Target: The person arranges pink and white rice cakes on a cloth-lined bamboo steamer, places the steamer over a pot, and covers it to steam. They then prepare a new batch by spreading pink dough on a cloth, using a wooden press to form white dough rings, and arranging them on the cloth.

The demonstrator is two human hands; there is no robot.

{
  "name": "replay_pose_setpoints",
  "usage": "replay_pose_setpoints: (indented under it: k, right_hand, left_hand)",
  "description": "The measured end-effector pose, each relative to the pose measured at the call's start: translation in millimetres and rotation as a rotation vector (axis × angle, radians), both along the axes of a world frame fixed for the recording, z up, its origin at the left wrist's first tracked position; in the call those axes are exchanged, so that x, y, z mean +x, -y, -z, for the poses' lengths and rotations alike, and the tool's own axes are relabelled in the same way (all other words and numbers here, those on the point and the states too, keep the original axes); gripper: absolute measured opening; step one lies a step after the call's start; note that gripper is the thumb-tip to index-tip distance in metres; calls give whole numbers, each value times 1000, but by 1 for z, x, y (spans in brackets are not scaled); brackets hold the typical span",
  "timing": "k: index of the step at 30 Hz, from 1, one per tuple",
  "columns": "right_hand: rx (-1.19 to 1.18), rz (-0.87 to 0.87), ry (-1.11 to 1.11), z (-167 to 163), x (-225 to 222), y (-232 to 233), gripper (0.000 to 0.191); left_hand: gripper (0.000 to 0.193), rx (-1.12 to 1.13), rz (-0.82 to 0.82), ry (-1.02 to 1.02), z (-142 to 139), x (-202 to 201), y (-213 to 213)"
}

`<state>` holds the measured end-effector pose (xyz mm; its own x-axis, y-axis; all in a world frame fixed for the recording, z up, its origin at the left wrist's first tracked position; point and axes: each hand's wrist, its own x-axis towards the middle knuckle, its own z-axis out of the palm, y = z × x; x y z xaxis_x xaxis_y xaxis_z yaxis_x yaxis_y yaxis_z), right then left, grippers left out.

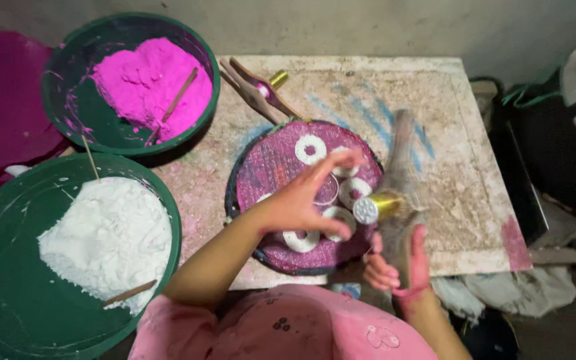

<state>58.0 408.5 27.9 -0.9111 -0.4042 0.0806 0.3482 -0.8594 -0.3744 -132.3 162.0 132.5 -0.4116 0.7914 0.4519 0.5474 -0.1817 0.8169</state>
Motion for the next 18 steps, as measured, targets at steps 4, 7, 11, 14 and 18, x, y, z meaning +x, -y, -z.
replay_pose_setpoints:
  k: [4, 7, 11, 14, 18]
  right_hand:
    - [-210, -307, 0, -10, -35, 51, 87]
    - [-240, -475, -19, -18, -58, 84, 88]
    - [-250, -663, -70, -26, -88, 126, 88]
    - [91, -644, -35, -45, -110, 155, 87]
    - [1173, -394, -830, -106, -155, 193, 73]
  left_hand:
    - [101, 97, -77, 127, -50, 26, 56]
    - [94, 108, -155, 214, -69, 40, 104]
    - [90, 113, -286, 298, -84, 68, 179]
    - [92, -64, -474, 206, -88, 89, 228]
    - [77, -529, -715, 27, -83, 105, 260]
